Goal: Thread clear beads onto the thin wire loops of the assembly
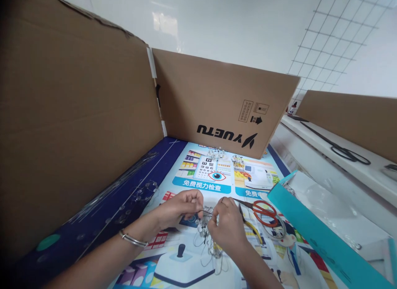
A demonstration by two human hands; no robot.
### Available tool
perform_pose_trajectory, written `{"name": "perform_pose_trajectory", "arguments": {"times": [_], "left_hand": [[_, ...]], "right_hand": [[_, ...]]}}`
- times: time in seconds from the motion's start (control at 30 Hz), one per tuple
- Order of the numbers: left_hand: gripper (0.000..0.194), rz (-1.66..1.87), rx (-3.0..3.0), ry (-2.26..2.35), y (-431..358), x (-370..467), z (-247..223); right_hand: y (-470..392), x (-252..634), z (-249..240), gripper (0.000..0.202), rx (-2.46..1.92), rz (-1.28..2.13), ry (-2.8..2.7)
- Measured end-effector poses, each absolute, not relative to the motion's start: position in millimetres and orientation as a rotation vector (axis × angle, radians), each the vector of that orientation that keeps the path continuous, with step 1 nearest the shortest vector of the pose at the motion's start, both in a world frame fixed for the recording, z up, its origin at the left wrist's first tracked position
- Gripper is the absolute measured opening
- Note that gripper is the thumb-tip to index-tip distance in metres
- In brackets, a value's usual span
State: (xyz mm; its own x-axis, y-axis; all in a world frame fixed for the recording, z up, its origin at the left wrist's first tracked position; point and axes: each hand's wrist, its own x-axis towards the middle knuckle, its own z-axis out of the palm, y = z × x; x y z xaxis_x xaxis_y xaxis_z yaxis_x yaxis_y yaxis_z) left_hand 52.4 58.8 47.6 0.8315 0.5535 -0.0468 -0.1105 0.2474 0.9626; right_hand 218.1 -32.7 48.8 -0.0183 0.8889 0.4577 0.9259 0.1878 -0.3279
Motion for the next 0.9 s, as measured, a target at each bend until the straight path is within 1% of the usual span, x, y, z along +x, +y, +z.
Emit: {"name": "perform_pose_trajectory", "arguments": {"times": [0.13,0.27,0.33,0.47,0.6,0.7,0.9], "left_hand": [[0.033,0.462,1.184,0.327,49,58,48],[0.047,0.597,1.255,0.413,43,65,41],[0.047,0.706,1.333,0.468,40,69,36],[0.039,0.901,1.610,0.612,35,72,22],[0.039,0.955,1.867,0.737,33,71,15],[0.047,0.969,1.714,0.733,36,70,19],[0.056,0.781,1.451,0.613,48,70,22]], "right_hand": [[-34,211,42,0.014,-1.694,-0.052,-1.867],[-33,207,34,0.015,-1.676,0.003,-1.777],[-33,205,31,0.016,-1.654,0.032,-1.743],[-34,200,26,0.016,-1.638,0.071,-1.715],[-36,194,28,0.016,-1.638,0.102,-1.695],[-36,189,31,0.016,-1.586,0.144,-1.685],[-29,197,26,0.015,-1.554,0.369,-1.604]]}}
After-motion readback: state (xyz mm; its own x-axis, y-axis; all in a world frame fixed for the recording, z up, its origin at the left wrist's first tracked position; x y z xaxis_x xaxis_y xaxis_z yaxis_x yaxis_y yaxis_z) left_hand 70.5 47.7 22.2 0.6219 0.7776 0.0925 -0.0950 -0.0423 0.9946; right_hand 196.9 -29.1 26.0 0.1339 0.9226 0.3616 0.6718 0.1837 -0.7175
